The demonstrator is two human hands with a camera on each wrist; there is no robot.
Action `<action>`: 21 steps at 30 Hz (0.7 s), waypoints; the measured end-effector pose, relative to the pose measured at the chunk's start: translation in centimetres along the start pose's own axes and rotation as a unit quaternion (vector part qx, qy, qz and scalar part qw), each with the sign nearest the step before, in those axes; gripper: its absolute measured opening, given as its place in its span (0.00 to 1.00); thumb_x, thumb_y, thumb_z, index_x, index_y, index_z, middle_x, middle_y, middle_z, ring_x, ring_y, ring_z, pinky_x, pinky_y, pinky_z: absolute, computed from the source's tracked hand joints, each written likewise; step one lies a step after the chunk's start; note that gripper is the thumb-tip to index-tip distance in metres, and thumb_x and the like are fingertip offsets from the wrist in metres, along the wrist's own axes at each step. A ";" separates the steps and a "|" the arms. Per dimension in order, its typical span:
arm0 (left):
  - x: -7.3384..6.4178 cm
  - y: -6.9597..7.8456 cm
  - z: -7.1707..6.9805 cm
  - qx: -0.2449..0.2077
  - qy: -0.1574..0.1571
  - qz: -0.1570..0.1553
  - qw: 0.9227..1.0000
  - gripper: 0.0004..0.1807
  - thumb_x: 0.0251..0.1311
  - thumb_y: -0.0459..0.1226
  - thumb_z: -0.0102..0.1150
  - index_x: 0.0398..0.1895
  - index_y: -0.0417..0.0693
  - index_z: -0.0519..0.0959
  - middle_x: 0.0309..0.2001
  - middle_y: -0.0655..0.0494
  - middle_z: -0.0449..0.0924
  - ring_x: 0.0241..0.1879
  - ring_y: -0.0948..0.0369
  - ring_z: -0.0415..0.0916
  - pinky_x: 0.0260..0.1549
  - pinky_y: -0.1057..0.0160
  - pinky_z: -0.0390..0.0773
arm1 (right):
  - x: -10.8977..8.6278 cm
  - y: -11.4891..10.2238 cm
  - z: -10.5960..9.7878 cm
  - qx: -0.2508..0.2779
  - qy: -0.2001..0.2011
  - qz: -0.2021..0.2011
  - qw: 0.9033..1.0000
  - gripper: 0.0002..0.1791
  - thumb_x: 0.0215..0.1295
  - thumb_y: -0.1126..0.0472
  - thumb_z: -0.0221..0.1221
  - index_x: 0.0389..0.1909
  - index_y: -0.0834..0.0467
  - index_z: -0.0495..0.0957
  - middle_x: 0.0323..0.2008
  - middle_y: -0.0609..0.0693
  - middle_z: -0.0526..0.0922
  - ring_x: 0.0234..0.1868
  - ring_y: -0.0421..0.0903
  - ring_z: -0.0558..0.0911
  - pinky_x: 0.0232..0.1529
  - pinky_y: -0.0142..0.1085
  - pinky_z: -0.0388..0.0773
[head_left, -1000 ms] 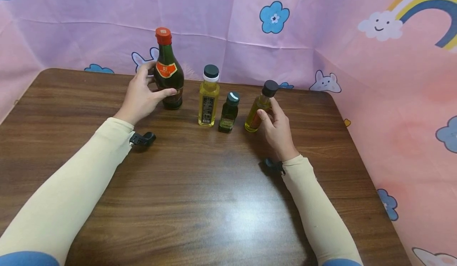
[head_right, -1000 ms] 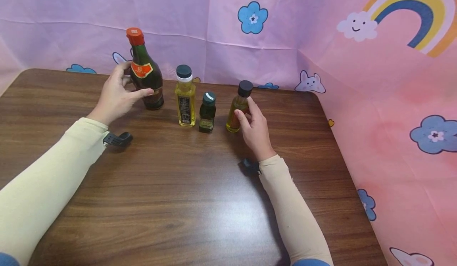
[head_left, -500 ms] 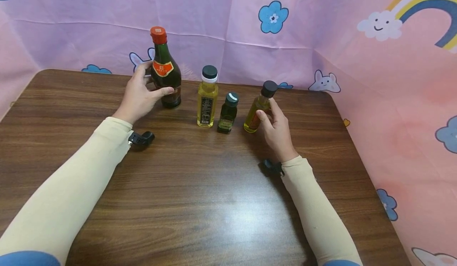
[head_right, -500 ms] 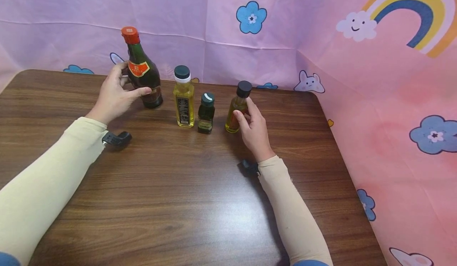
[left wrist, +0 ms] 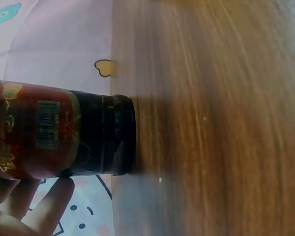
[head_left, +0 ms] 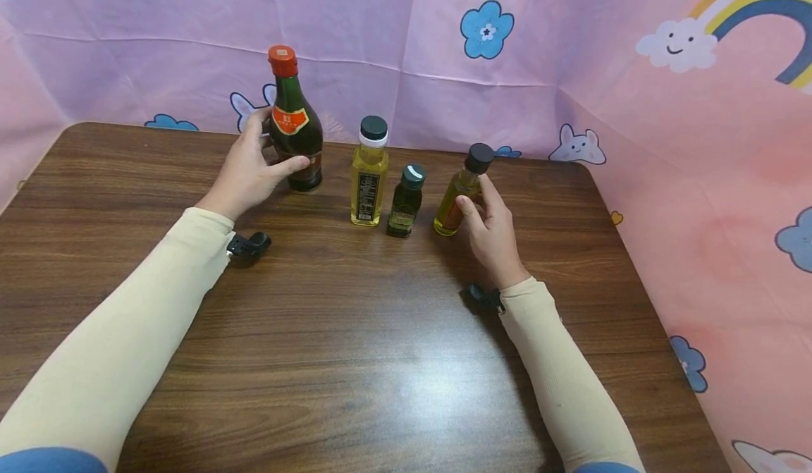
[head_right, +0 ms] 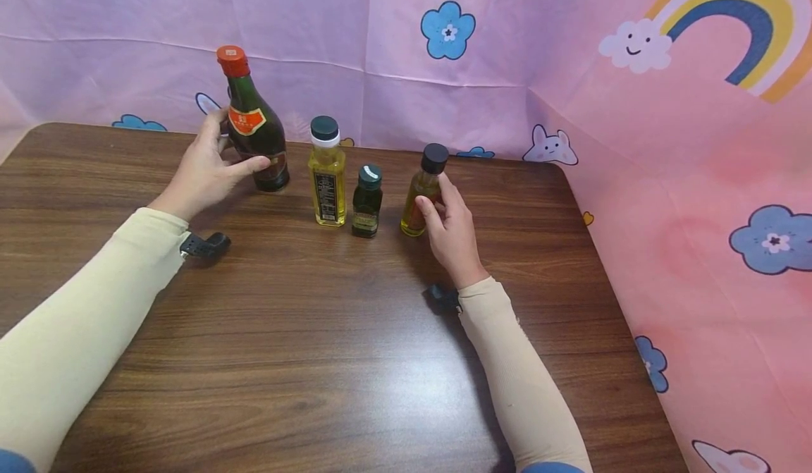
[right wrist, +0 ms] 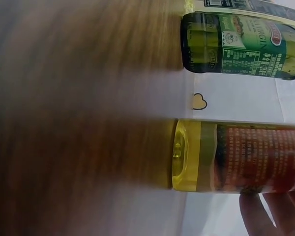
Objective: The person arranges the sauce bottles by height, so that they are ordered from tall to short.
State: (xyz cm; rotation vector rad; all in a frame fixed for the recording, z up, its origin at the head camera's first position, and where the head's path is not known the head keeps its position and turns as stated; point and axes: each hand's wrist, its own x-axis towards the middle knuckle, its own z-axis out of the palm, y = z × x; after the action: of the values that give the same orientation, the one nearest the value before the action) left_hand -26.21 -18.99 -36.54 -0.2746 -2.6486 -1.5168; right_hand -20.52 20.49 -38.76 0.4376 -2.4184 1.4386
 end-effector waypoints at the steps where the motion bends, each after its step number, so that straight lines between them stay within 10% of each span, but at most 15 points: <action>1: 0.0 0.0 0.0 0.000 0.001 -0.003 1.000 0.55 0.64 0.51 0.70 0.84 0.57 0.43 0.78 0.43 0.56 0.76 0.43 0.59 0.72 0.42 0.62 | 0.0 0.0 0.0 -0.003 0.000 -0.001 1.000 0.27 0.78 0.60 0.57 0.75 0.51 0.67 0.65 0.57 0.77 0.65 0.53 0.78 0.66 0.55 0.74; 12: -2.0 1.3 -0.9 -0.036 0.044 -0.005 0.998 0.58 0.60 0.46 0.74 0.84 0.66 0.42 0.81 0.51 0.51 0.77 0.50 0.59 0.70 0.43 0.67 | -0.1 0.4 0.0 -0.008 0.003 -0.013 1.000 0.27 0.78 0.56 0.57 0.74 0.52 0.67 0.64 0.56 0.76 0.65 0.50 0.78 0.66 0.51 0.75; 21: -4.9 3.6 -0.6 -0.027 0.129 0.057 0.990 0.53 0.57 0.40 0.77 0.81 0.60 0.55 0.75 0.55 0.60 0.72 0.57 0.66 0.67 0.52 0.73 | -0.1 0.0 0.0 -0.009 -0.002 -0.006 1.000 0.27 0.79 0.56 0.56 0.75 0.49 0.66 0.65 0.56 0.77 0.65 0.50 0.79 0.65 0.50 0.76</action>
State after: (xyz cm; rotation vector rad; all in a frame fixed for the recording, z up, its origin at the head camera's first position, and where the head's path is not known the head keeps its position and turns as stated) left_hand -20.70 -18.25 -33.96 -0.2117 -2.3555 -1.4785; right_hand -20.45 20.48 -38.81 0.4498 -2.4254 1.4118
